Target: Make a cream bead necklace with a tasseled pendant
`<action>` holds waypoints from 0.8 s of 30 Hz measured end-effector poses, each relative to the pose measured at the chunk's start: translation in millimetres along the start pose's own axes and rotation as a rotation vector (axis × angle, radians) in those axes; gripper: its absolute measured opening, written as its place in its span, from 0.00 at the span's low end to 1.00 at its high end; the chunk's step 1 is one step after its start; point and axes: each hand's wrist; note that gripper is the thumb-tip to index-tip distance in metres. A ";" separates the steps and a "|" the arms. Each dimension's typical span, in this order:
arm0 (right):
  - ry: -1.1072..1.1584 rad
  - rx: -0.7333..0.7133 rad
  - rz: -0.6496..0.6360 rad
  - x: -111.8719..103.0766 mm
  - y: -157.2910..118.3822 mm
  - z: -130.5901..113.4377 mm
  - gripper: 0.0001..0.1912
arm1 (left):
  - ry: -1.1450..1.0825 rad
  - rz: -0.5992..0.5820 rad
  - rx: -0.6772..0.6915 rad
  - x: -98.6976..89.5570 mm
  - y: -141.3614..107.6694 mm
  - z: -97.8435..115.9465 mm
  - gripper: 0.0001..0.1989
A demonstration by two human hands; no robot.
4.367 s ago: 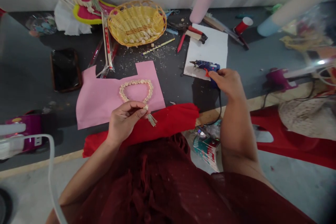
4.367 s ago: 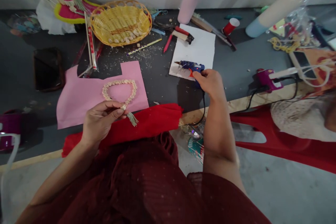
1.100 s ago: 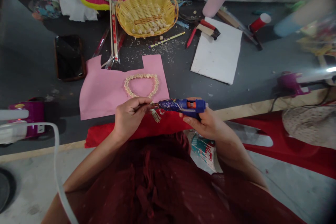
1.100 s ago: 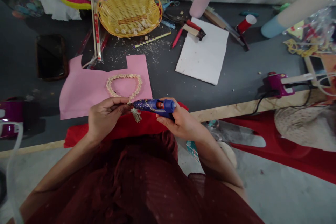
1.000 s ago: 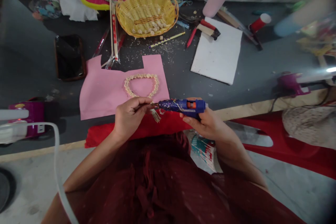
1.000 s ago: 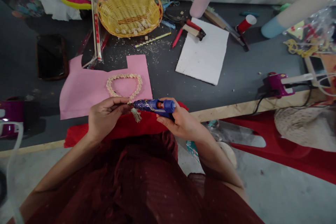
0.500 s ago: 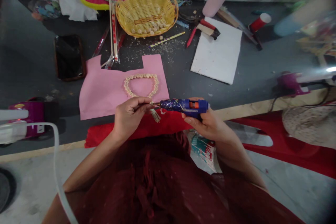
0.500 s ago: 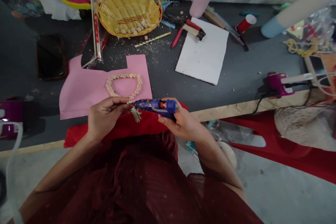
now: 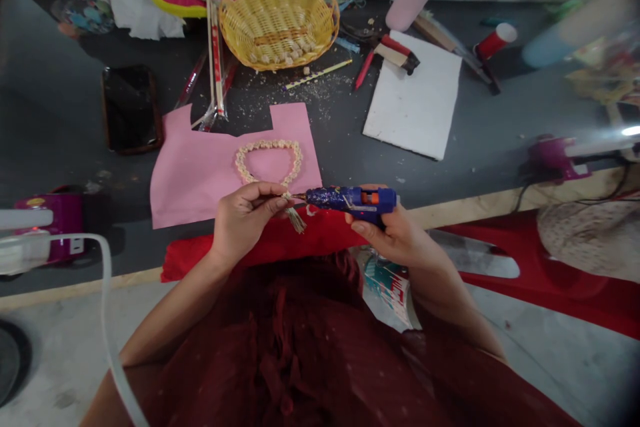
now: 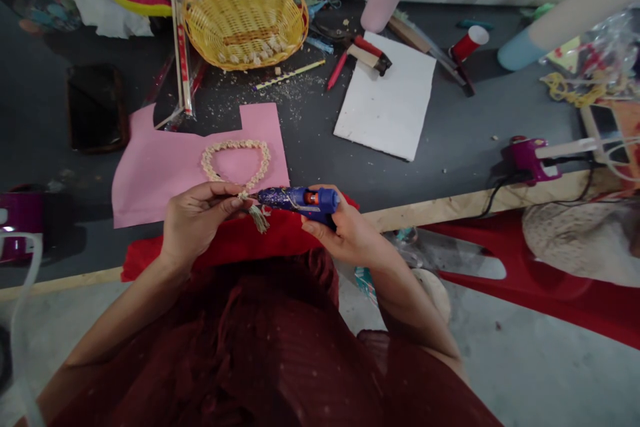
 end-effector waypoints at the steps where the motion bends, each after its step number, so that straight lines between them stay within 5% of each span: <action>1: 0.005 -0.010 -0.001 0.1 0.0 -0.1 0.14 | -0.003 0.000 -0.004 0.1 -0.1 0.2 0.12; 10: 0.046 -0.018 -0.017 3.9 3.0 -1.6 0.15 | -0.060 -0.021 -0.036 -1.9 2.3 -1.7 0.14; 17: 0.014 -0.056 0.012 2.4 3.8 -2.6 0.06 | -0.137 -0.024 -0.043 -3.2 3.8 -3.0 0.11; 24: 0.030 -0.064 0.007 6.1 5.0 -0.9 0.12 | -0.125 -0.029 -0.042 -2.1 2.6 -3.1 0.11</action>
Point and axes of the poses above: each hand's wrist, its own y-axis towards the middle knuckle, its own x-axis out of the palm, z = x × y, and after that the axes turned 4 degrees about x, right-handed
